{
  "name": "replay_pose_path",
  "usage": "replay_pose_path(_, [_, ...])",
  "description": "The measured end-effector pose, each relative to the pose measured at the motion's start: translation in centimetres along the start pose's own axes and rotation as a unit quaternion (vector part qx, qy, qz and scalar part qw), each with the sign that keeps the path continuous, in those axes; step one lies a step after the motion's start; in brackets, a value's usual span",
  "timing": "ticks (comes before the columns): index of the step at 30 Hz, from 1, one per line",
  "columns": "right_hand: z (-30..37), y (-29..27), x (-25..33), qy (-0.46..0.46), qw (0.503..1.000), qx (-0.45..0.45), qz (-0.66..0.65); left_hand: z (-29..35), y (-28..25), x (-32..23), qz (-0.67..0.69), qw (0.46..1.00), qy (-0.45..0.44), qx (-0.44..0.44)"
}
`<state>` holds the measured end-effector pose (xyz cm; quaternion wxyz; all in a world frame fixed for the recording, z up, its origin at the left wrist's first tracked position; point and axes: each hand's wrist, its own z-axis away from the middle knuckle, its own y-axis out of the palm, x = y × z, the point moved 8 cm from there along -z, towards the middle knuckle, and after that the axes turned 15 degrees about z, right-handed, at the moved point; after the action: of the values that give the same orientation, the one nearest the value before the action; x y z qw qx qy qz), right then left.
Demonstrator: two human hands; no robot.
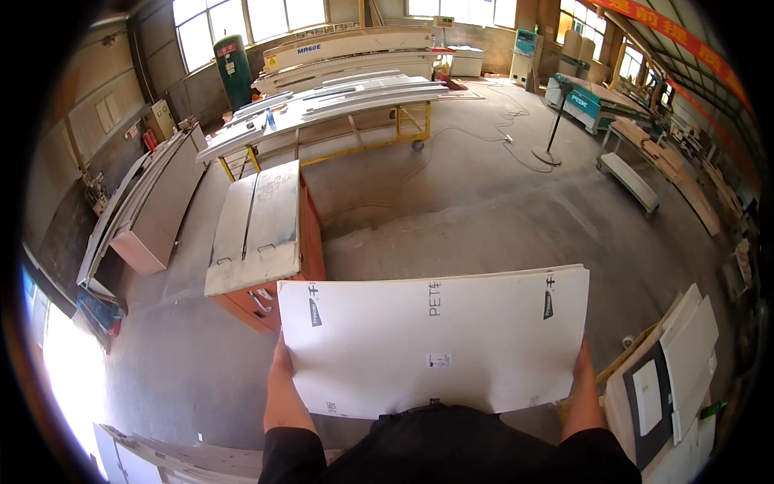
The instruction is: The person lifts and stacks large white panels in a workshop. They handle the panels by hand, aligning them on a workbench and moving them to a stack on the floor. The person also peels protective film from the edges of the panels.
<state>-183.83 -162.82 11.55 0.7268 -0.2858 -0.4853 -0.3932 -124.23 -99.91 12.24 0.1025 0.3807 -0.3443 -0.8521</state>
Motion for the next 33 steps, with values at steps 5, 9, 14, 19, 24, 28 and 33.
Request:
replay_pose_path(5, [-17.6,11.6,6.0,-0.029,0.998,-0.001,0.052,-13.7,4.7,-6.7,-0.028,0.999,0.036,-0.023])
replay_pose_path(9, [-29.5,17.4,11.3,0.04,0.992,0.04,0.109,-20.3,7.2,-11.1,-0.058,0.988,0.046,-0.137])
replay_pose_path(14, [-44.2,29.8,19.6,-0.032,0.987,0.096,0.125,-30.5,5.8,-18.2,-0.038,0.983,0.091,-0.153])
replay_pose_path(19, [-50.6,50.5,25.7,0.086,0.974,0.194,0.078,-40.6,-2.5,-27.5,-0.007,0.969,0.128,-0.213])
replay_pose_path(24, [-60.4,61.0,28.3,0.089,0.967,0.225,0.085,-50.0,-0.9,-35.2,-0.06,0.956,0.139,-0.25])
replay_pose_path(28, [-65.6,70.7,29.6,0.122,0.952,0.263,0.095,-52.7,-2.2,-40.0,-0.077,0.954,0.109,-0.269])
replay_pose_path(33, [-73.9,82.5,29.9,0.144,0.933,0.314,0.097,-57.5,-5.7,-42.1,-0.006,0.949,0.129,-0.288])
